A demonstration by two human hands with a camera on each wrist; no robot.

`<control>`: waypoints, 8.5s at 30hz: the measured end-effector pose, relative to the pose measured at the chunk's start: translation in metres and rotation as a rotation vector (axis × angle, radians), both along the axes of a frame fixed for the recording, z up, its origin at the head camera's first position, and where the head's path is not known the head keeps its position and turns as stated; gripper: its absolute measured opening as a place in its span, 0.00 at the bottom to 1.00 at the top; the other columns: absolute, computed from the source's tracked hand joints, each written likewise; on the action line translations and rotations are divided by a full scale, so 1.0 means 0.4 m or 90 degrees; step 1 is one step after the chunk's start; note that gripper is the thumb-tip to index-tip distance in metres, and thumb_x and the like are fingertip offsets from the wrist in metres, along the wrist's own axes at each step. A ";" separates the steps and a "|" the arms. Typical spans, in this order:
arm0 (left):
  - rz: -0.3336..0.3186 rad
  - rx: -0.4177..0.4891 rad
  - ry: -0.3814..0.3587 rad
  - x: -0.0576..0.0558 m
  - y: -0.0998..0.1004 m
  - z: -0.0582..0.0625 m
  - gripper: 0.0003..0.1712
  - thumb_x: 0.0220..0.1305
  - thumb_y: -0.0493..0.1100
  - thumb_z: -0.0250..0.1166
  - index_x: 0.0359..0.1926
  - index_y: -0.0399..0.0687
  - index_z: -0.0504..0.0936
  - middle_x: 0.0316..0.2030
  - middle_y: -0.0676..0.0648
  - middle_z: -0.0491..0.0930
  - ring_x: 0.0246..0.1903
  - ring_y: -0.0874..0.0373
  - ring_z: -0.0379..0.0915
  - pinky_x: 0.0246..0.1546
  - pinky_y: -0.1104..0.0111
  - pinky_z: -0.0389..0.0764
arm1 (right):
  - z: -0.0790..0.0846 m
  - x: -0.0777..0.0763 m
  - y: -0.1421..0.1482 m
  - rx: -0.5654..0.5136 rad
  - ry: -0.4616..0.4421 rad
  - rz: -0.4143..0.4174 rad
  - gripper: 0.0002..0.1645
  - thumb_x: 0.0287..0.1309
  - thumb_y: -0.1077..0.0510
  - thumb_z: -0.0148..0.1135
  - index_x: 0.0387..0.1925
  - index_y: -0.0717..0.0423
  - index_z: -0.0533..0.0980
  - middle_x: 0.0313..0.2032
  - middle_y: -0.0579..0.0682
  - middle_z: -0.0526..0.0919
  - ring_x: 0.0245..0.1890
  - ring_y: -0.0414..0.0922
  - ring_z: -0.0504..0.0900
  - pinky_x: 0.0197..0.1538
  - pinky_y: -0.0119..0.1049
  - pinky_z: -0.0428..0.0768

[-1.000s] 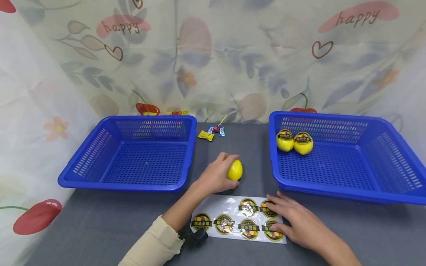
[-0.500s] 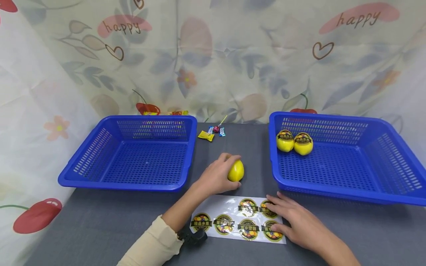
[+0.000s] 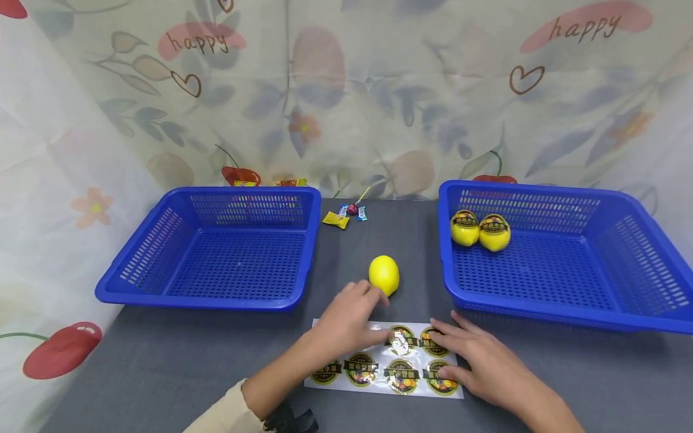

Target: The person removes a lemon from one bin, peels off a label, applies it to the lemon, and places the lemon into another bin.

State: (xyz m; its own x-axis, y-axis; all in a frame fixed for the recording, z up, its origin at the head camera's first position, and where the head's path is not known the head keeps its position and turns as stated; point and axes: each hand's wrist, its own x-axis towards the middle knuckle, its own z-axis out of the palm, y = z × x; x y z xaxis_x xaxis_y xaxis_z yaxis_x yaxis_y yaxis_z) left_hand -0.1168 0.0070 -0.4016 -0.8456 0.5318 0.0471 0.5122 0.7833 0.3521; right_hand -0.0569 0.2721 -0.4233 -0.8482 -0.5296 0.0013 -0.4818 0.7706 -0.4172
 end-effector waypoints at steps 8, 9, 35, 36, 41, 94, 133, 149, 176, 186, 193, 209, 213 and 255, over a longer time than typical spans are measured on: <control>-0.068 -0.062 -0.018 0.019 0.025 -0.032 0.27 0.51 0.65 0.76 0.44 0.55 0.84 0.33 0.55 0.71 0.30 0.62 0.63 0.28 0.72 0.69 | 0.005 -0.003 -0.011 -0.007 -0.008 0.019 0.34 0.57 0.40 0.70 0.62 0.49 0.79 0.67 0.49 0.73 0.68 0.67 0.64 0.58 0.66 0.71; -0.067 -0.064 -0.018 0.018 0.028 -0.033 0.27 0.50 0.65 0.76 0.43 0.55 0.84 0.33 0.56 0.71 0.30 0.62 0.63 0.28 0.72 0.69 | 0.005 -0.003 -0.012 -0.007 -0.011 0.019 0.34 0.57 0.40 0.70 0.63 0.49 0.79 0.67 0.49 0.73 0.68 0.67 0.64 0.58 0.66 0.71; -0.060 -0.060 -0.027 0.009 0.032 -0.038 0.30 0.46 0.69 0.77 0.41 0.56 0.83 0.31 0.57 0.69 0.29 0.63 0.63 0.30 0.72 0.69 | -0.001 -0.007 -0.008 -0.030 -0.006 0.037 0.34 0.58 0.41 0.70 0.63 0.49 0.78 0.67 0.49 0.73 0.67 0.68 0.64 0.56 0.66 0.72; -0.062 -0.060 -0.026 0.009 0.032 -0.039 0.29 0.45 0.69 0.77 0.40 0.57 0.82 0.30 0.57 0.69 0.29 0.63 0.62 0.29 0.72 0.68 | -0.001 -0.007 -0.008 -0.030 -0.008 0.037 0.34 0.58 0.40 0.70 0.63 0.49 0.78 0.67 0.49 0.72 0.67 0.68 0.64 0.57 0.66 0.71; -0.085 -0.021 -0.034 0.005 0.027 -0.035 0.19 0.50 0.58 0.79 0.35 0.57 0.81 0.29 0.58 0.69 0.28 0.64 0.62 0.30 0.75 0.66 | -0.001 -0.007 -0.007 -0.033 -0.013 0.037 0.35 0.58 0.38 0.68 0.63 0.49 0.78 0.68 0.49 0.72 0.68 0.68 0.64 0.57 0.66 0.71; 0.234 0.742 -0.318 -0.177 0.013 -0.061 0.12 0.64 0.35 0.69 0.48 0.38 0.81 0.27 0.46 0.76 0.15 0.56 0.70 0.22 0.64 0.82 | 0.033 -0.274 -0.250 -0.302 -0.127 -0.293 0.29 0.78 0.50 0.42 0.70 0.65 0.62 0.66 0.66 0.68 0.53 0.59 0.76 0.54 0.54 0.76; 0.168 0.754 -0.436 -0.180 -0.010 -0.085 0.17 0.67 0.34 0.67 0.54 0.34 0.76 0.26 0.45 0.80 0.23 0.58 0.78 0.30 0.65 0.85 | 0.016 -0.284 -0.234 -0.355 -0.213 -0.309 0.31 0.80 0.47 0.40 0.66 0.68 0.67 0.63 0.68 0.70 0.62 0.61 0.69 0.68 0.58 0.62; 0.243 0.720 -0.566 -0.202 0.016 -0.080 0.16 0.65 0.37 0.69 0.52 0.39 0.77 0.28 0.44 0.81 0.21 0.58 0.76 0.29 0.67 0.84 | 0.016 -0.292 -0.205 -0.437 -0.332 -0.348 0.29 0.81 0.49 0.37 0.70 0.63 0.64 0.34 0.55 0.72 0.23 0.45 0.68 0.22 0.31 0.69; 0.242 0.687 -0.563 -0.187 0.032 -0.082 0.13 0.77 0.40 0.56 0.58 0.50 0.76 0.28 0.44 0.74 0.24 0.54 0.78 0.27 0.63 0.85 | -0.019 -0.295 -0.217 -0.521 -0.308 -0.475 0.24 0.80 0.56 0.34 0.67 0.51 0.71 0.44 0.53 0.73 0.20 0.42 0.65 0.22 0.30 0.66; 0.178 0.699 -0.540 -0.187 0.028 -0.100 0.15 0.73 0.41 0.61 0.57 0.43 0.72 0.29 0.42 0.75 0.22 0.55 0.78 0.29 0.64 0.85 | -0.022 -0.290 -0.222 -0.521 -0.275 -0.465 0.32 0.63 0.72 0.37 0.65 0.54 0.72 0.53 0.57 0.72 0.20 0.43 0.65 0.21 0.30 0.66; 0.171 0.720 -0.538 -0.184 0.026 -0.105 0.15 0.77 0.34 0.53 0.60 0.42 0.72 0.27 0.42 0.76 0.23 0.54 0.79 0.31 0.63 0.86 | -0.003 -0.285 -0.209 -0.512 -0.304 -0.452 0.36 0.60 0.75 0.38 0.68 0.55 0.68 0.54 0.58 0.69 0.24 0.44 0.67 0.23 0.30 0.68; 0.195 0.703 -0.481 -0.179 0.017 -0.108 0.14 0.78 0.35 0.49 0.58 0.42 0.75 0.26 0.46 0.71 0.16 0.59 0.68 0.18 0.69 0.81 | 0.066 -0.236 -0.243 -0.053 0.143 -0.136 0.41 0.51 0.59 0.73 0.67 0.60 0.69 0.70 0.67 0.58 0.64 0.69 0.62 0.57 0.66 0.71; 0.192 0.696 -0.478 -0.177 0.013 -0.112 0.15 0.78 0.34 0.49 0.60 0.41 0.74 0.28 0.45 0.72 0.16 0.59 0.69 0.19 0.70 0.81 | 0.065 -0.246 -0.259 0.091 0.180 -0.066 0.47 0.46 0.54 0.80 0.66 0.61 0.70 0.67 0.68 0.64 0.62 0.67 0.67 0.53 0.63 0.76; 0.144 0.694 -0.448 -0.175 0.012 -0.123 0.15 0.72 0.29 0.54 0.57 0.31 0.75 0.26 0.43 0.75 0.15 0.60 0.71 0.19 0.70 0.81 | 0.358 -0.351 0.063 0.185 0.176 -0.194 0.46 0.46 0.57 0.79 0.61 0.71 0.66 0.53 0.72 0.65 0.46 0.67 0.72 0.39 0.61 0.77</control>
State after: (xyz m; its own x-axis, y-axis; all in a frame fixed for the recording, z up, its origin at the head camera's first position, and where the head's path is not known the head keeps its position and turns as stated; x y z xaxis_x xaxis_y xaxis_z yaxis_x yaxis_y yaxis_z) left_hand -0.1866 0.0118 -0.4509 -0.9297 0.3465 -0.1252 -0.1432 -0.0268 0.9893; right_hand -0.1975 0.2971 -0.2799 -0.9531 -0.2701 0.1365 -0.2794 0.9587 -0.0537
